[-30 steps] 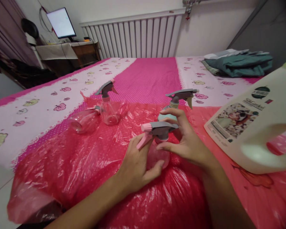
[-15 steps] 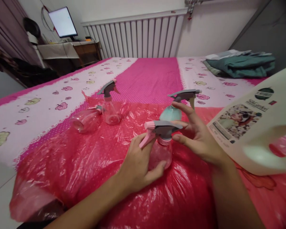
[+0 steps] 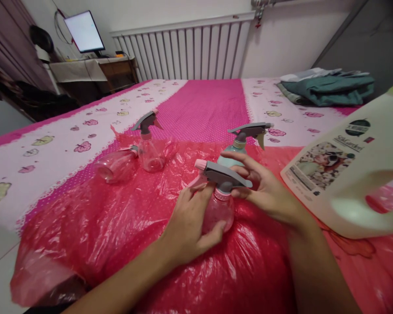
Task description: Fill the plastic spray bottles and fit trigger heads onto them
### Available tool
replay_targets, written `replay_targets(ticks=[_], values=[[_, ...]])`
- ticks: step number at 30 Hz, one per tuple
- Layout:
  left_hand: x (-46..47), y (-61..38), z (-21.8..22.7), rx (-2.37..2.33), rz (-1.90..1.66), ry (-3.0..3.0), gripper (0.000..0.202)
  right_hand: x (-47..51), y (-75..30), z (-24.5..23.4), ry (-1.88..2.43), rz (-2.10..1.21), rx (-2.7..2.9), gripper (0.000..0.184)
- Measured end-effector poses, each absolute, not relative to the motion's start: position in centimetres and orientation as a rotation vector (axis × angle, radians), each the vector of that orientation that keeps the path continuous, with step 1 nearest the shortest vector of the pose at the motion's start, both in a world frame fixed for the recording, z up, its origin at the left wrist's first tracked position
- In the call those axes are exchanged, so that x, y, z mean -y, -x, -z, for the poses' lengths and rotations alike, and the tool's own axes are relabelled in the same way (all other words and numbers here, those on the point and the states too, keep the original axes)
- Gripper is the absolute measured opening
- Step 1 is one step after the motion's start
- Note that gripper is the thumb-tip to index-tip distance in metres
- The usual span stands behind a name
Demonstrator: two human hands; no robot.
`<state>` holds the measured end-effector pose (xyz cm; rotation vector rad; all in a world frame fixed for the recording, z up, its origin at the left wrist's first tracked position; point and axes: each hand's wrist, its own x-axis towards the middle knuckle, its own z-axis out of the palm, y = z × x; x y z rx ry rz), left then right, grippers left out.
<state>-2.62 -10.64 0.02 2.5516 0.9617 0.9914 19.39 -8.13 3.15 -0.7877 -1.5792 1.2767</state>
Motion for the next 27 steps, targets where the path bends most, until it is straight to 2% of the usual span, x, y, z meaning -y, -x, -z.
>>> replay_targets(ticks=[5, 7, 12, 22, 27], values=[[10.67, 2.61, -0.11, -0.966, -0.987, -2.548, 0.079, 8.12, -19.35, -3.32, 0.815, -1.210, 1.639, 0.040], [10.69, 2.63, -0.10, -0.969, -0.986, -2.548, 0.078, 8.07, -19.37, -3.30, 0.844, -1.187, 1.659, 0.035], [10.72, 2.71, 0.33, -0.982, -1.013, -2.551, 0.081, 8.00, -19.37, -3.21, 0.844, -1.172, 1.686, 0.038], [10.64, 2.88, 0.72, -0.956, -1.082, -2.552, 0.080, 7.92, -19.35, -3.43, 0.814, -1.110, 1.766, 0.028], [10.67, 2.93, 0.69, -0.964, -1.073, -2.538, 0.077, 8.00, -19.28, -3.51, 0.844, -1.086, 1.766, 0.034]])
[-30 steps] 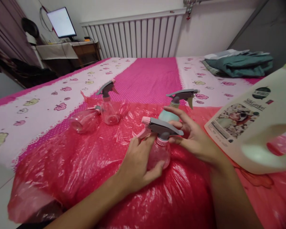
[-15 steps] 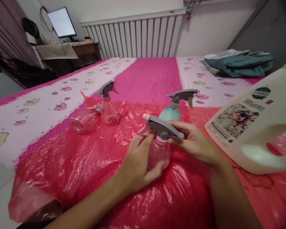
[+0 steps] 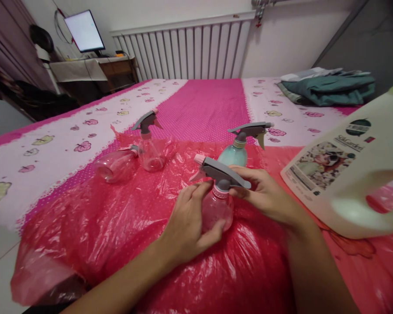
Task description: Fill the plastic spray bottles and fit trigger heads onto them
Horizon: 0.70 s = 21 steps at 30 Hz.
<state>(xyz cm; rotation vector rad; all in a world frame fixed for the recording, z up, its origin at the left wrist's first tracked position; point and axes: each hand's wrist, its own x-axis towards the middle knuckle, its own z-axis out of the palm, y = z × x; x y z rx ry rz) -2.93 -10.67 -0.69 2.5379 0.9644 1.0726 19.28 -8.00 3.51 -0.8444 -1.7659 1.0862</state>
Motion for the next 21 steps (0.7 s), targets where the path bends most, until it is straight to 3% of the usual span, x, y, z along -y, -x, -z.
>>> replay_targets(ticks=[7, 21], values=[[10.75, 2.77, 0.67, -0.974, -1.085, -2.537, 0.069, 8.02, -19.31, -3.46, 0.812, -1.127, 1.763, 0.025], [11.04, 2.76, 0.87, -0.928, -1.160, -2.507, 0.074, 8.50, -18.62, -3.64, 0.823, -1.179, 1.732, 0.021]])
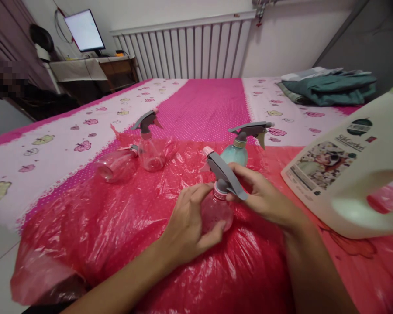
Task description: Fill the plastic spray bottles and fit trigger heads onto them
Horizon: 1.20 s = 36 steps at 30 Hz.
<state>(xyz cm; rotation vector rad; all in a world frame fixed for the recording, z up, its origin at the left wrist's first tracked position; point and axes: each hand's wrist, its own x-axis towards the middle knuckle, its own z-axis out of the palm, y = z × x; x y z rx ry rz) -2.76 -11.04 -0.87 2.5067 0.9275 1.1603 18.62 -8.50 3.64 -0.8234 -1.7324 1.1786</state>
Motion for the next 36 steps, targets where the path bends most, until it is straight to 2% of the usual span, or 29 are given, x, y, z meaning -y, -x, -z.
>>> replay_targets(ticks=[9, 16, 22, 30, 36], values=[[10.9, 2.7, 0.7, -0.921, -1.145, -2.510, 0.075, 8.3, -19.4, -3.5, 0.749, -1.122, 1.837, 0.019], [10.9, 2.6, 0.8, -0.894, -1.180, -2.523, 0.076, 8.4, -19.3, -3.2, 0.739, -1.142, 1.817, 0.027], [10.8, 2.6, 0.7, -0.843, -1.212, -2.545, 0.075, 8.2, -18.9, -3.0, 0.782, -1.110, 1.795, 0.016], [10.7, 2.6, 0.7, -0.861, -1.204, -2.545, 0.071, 8.1, -18.8, -3.0, 0.795, -1.133, 1.774, 0.025], [10.5, 2.6, 0.7, -0.837, -1.208, -2.557, 0.071, 8.3, -20.0, -3.2, 0.788, -1.149, 1.883, 0.025]])
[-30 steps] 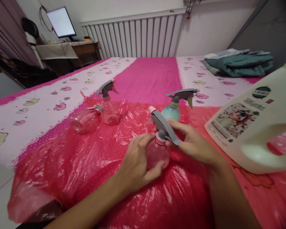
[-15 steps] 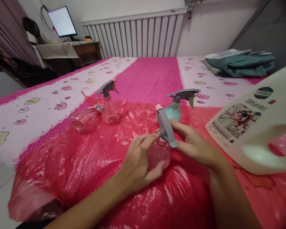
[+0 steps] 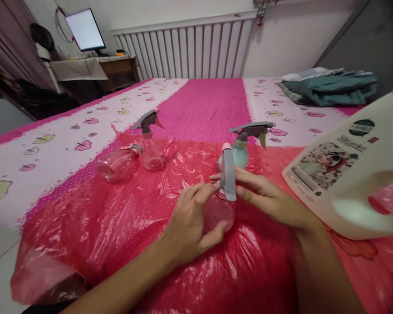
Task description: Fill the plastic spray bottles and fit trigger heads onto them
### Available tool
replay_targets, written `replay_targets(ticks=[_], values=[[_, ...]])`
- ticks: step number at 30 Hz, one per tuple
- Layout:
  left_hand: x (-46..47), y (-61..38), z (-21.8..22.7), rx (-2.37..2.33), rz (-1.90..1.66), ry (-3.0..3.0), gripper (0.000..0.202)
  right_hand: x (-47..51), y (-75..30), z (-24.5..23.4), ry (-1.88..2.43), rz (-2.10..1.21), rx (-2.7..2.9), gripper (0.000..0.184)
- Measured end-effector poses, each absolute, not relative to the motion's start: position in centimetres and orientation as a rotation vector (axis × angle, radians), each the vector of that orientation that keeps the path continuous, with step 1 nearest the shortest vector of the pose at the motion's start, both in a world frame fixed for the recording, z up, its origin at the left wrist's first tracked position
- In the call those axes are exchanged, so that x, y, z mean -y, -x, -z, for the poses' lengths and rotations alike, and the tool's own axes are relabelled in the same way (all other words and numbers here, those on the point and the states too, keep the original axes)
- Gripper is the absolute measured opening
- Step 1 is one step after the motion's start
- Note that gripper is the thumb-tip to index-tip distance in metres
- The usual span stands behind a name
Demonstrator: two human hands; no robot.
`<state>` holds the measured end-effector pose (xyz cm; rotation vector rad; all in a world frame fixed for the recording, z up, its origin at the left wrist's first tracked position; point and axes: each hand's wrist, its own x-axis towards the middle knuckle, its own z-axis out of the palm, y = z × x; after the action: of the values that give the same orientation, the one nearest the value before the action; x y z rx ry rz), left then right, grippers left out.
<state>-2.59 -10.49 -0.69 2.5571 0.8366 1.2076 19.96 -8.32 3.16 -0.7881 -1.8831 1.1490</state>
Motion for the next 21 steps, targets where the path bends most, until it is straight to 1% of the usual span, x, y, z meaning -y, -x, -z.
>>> replay_targets(ticks=[5, 11, 18, 21], values=[[10.61, 2.71, 0.55, -0.849, -1.187, -2.545, 0.070, 8.30, -19.77, -3.12, 0.799, -1.151, 1.848, 0.024], [10.76, 2.65, 0.69, -0.871, -1.166, -2.529, 0.076, 8.23, -19.66, -3.18, 0.808, -1.103, 1.841, 0.024], [10.68, 2.66, 0.86, -0.876, -1.191, -2.554, 0.080, 8.36, -19.17, -3.74, 0.844, -1.145, 1.815, 0.018], [10.74, 2.74, 0.79, -0.888, -1.165, -2.554, 0.078, 8.45, -19.21, -3.86, 0.942, -1.079, 1.827, 0.022]])
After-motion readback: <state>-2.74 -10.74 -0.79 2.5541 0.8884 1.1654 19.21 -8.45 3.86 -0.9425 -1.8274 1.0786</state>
